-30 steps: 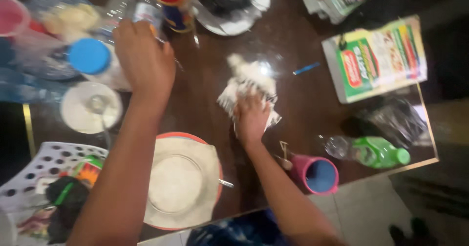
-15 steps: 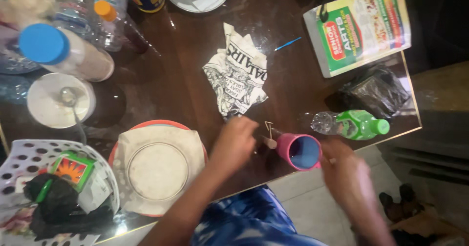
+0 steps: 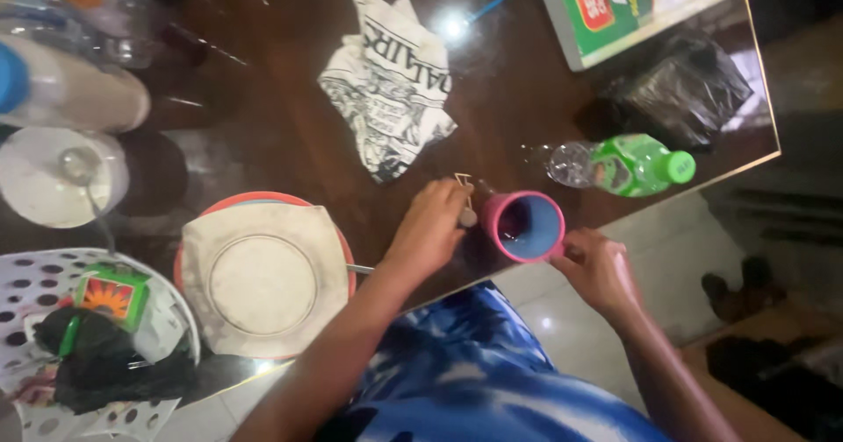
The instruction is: The person clears and wipes down a table, moving various items including a cloth, bottles, dishes, and a basket before wiping the surface with a cloth.
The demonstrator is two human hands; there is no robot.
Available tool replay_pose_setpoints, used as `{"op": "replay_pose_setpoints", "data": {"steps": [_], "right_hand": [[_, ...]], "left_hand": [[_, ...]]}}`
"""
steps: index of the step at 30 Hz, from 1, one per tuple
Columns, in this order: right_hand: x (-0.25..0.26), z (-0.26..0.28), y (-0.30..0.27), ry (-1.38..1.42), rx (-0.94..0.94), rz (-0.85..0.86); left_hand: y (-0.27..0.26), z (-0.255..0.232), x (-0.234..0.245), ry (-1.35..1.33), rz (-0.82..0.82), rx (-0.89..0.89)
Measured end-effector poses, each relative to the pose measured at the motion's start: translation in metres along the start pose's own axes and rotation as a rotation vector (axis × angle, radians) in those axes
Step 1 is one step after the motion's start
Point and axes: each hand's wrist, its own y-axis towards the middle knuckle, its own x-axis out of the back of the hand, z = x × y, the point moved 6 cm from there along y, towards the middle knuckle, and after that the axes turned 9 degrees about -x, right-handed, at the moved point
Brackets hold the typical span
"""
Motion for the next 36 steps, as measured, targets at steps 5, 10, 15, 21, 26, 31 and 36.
{"op": "replay_pose_setpoints", "data": {"steps": [5, 10, 15, 21, 26, 31, 36], "right_hand": [[0.036, 0.024, -0.015, 0.037, 0.032, -0.031], [0.088, 0.074, -0.04, -0.081, 0.084, -0.092], [0.1, 0.171, -0.033, -0.171, 0.484, -0.142], [0.017, 0.303, 0.015, 0.005, 0.775, -0.04], [-0.087, 0.393, 0.059, 0.174, 0.835, -0.032], [-0.158, 0.424, 0.075, 0.189, 0.841, -0.066], [-0.186, 0.437, 0.078, 0.237, 0.701, -0.067]], "left_hand": [[0.004, -0.004, 0.008, 0.032, 0.017, 0.037], [-0.002, -0.013, 0.036, 0.037, -0.075, 0.049], [-0.03, 0.004, 0.104, 0.104, -0.281, 0.168], [-0.081, 0.063, 0.188, 0.138, -0.506, 0.31], [-0.119, 0.125, 0.213, 0.039, -0.61, 0.417], [-0.144, 0.186, 0.21, -0.151, -0.715, 0.474], [-0.152, 0.209, 0.213, -0.068, -0.758, 0.502]]}}
